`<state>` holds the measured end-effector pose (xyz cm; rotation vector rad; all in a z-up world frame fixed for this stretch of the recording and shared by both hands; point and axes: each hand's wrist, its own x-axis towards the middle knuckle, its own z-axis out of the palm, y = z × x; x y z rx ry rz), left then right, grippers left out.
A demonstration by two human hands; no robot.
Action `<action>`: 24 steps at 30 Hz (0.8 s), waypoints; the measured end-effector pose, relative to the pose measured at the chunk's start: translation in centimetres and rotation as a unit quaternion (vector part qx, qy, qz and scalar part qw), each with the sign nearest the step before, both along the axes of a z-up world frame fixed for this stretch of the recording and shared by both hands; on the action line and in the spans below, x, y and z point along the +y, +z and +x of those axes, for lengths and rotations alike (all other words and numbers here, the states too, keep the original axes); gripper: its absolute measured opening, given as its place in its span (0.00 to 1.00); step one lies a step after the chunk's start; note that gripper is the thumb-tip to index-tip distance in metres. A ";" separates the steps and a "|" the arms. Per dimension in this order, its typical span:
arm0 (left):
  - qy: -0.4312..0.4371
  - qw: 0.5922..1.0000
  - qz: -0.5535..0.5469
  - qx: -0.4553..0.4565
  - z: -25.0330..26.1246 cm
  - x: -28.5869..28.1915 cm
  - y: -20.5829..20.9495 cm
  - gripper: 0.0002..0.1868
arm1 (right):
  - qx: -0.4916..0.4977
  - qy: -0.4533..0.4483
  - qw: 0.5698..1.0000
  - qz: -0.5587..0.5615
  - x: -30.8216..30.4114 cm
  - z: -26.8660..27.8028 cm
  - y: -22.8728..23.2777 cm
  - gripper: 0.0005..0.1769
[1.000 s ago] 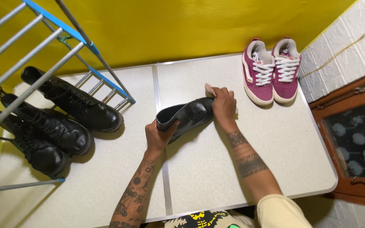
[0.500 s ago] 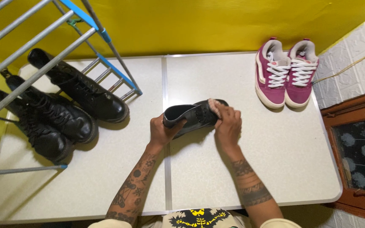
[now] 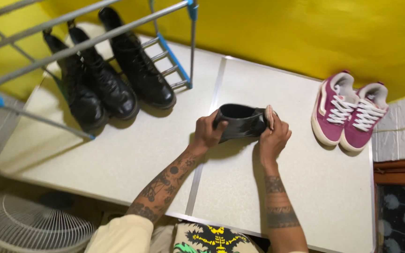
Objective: Wiping and cleaning a pair of black leather boots using a cloth on a white table.
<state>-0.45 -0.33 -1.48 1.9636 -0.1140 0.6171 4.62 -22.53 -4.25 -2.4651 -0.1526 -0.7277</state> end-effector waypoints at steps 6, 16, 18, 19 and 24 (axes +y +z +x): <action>-0.021 0.996 -0.055 0.067 1.1 0.3 -2.4 0.40 | 0.108 0.057 0.943 0.311 0.6 -2.8 1.1 0.15; -0.065 0.995 -0.073 0.034 0.5 0.7 -2.2 0.48 | -0.171 0.183 0.960 0.126 9.9 -5.6 4.0 0.18; -0.058 0.994 -0.072 0.053 0.5 0.7 -1.8 0.48 | -0.166 0.185 0.963 0.105 9.8 -5.8 3.6 0.21; -0.065 0.994 -0.071 0.052 0.7 0.8 -1.8 0.48 | -0.168 0.178 0.964 0.104 9.4 -5.8 3.1 0.21; 0.011 0.995 -0.051 0.079 1.0 0.8 -2.7 0.47 | -0.127 0.188 0.973 0.035 7.2 -6.7 1.6 0.29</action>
